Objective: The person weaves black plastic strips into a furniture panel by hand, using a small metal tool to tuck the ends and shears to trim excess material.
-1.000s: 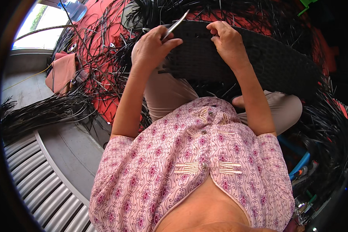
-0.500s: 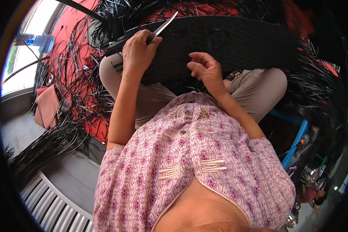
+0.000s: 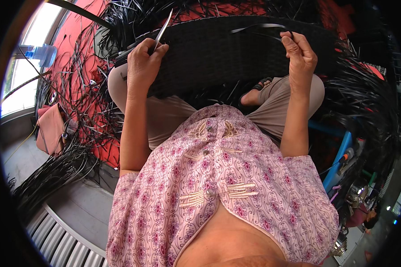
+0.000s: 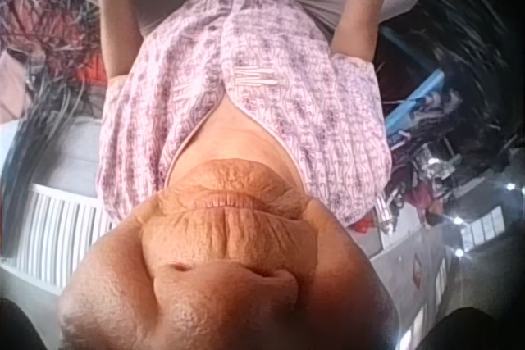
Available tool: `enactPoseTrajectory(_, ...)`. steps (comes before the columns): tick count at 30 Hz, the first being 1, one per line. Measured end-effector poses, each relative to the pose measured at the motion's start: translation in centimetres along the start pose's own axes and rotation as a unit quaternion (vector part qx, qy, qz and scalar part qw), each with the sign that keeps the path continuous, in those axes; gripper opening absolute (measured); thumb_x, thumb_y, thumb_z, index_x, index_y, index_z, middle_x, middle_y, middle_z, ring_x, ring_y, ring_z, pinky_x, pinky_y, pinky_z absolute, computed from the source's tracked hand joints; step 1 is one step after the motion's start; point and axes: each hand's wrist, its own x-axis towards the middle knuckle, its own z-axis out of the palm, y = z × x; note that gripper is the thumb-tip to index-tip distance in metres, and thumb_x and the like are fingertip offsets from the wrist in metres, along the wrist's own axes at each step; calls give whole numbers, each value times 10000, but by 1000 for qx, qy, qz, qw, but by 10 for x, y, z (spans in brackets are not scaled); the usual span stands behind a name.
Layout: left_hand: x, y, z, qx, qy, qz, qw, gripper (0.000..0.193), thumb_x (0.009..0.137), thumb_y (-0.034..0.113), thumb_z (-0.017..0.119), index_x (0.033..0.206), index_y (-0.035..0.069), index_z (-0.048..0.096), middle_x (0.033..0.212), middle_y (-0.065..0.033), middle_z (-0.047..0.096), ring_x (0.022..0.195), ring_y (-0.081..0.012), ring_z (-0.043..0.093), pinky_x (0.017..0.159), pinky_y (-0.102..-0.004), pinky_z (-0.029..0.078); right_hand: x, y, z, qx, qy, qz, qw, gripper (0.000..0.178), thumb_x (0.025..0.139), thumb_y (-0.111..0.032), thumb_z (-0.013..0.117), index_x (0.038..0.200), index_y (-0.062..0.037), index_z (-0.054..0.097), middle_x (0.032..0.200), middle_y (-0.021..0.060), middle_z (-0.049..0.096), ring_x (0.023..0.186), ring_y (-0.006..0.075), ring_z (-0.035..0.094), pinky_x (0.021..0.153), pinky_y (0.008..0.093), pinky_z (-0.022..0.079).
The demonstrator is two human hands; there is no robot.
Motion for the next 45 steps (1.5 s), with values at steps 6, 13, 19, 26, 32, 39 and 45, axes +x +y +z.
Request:
enactPoseTrajectory(6, -12, -10, -33, -68, 32, -64, 995, 239, 906, 228, 769, 892, 2, 693, 719, -33, 619, 701, -120, 563, 683, -296, 465, 21, 2, 23, -295, 36, -263, 918, 116, 865, -73, 766, 979, -88, 756, 950, 51, 728, 817, 220, 720, 725, 298, 583)
enactPoseTrajectory(13, -30, -78, -90, -171, 111, -96, 974, 200, 945, 190, 780, 855, 44, 678, 730, 99, 518, 694, -15, 411, 625, -212, 349, 20, 0, 44, -49, -210, 32, 976, 271, 904, -74, 768, 1174, -64, 738, 1009, 10, 747, 840, 92, 684, 744, 236, 550)
enactPoseTrajectory(19, -34, -91, -89, -207, 108, -64, 970, 197, 953, 175, 766, 845, 45, 665, 744, 100, 507, 707, -16, 400, 629, -214, 341, 45, -5, 18, 34, -371, 91, 924, 398, 948, 4, 691, 1341, -60, 686, 1109, 55, 762, 1072, 146, 727, 909, 269, 589)
enactPoseTrajectory(26, -33, -82, -90, -202, 99, -76, 971, 196, 951, 163, 766, 842, 42, 657, 760, 97, 509, 713, -19, 406, 635, -209, 344, 51, -1, 39, -245, -251, -239, 905, 308, 925, -27, 718, 1217, -119, 743, 957, 40, 795, 858, 152, 770, 751, 273, 617)
enactPoseTrajectory(32, -39, -88, -91, -225, 75, -97, 967, 159, 971, 167, 759, 876, 68, 678, 800, 91, 560, 757, -15, 463, 703, -204, 377, 76, 41, 56, -362, -62, -445, 817, 217, 898, -73, 751, 1106, -131, 737, 884, 14, 771, 784, 181, 756, 655, 298, 608)
enactPoseTrajectory(39, -48, -97, -88, -267, 117, -91, 952, 127, 966, 162, 763, 891, 76, 708, 794, 102, 566, 725, -6, 450, 658, -206, 351, 55, 54, 70, -342, 10, -430, 836, 143, 886, -129, 739, 1028, -144, 729, 884, -4, 708, 795, 192, 721, 702, 315, 594)
enactPoseTrajectory(45, -59, -120, -158, -150, 339, -105, 923, 140, 957, 139, 766, 878, 33, 720, 776, 68, 597, 701, -19, 476, 648, -207, 361, 24, 50, 74, -315, -78, -409, 853, 195, 814, -83, 764, 1002, -131, 741, 969, 21, 689, 884, 214, 700, 767, 332, 589)
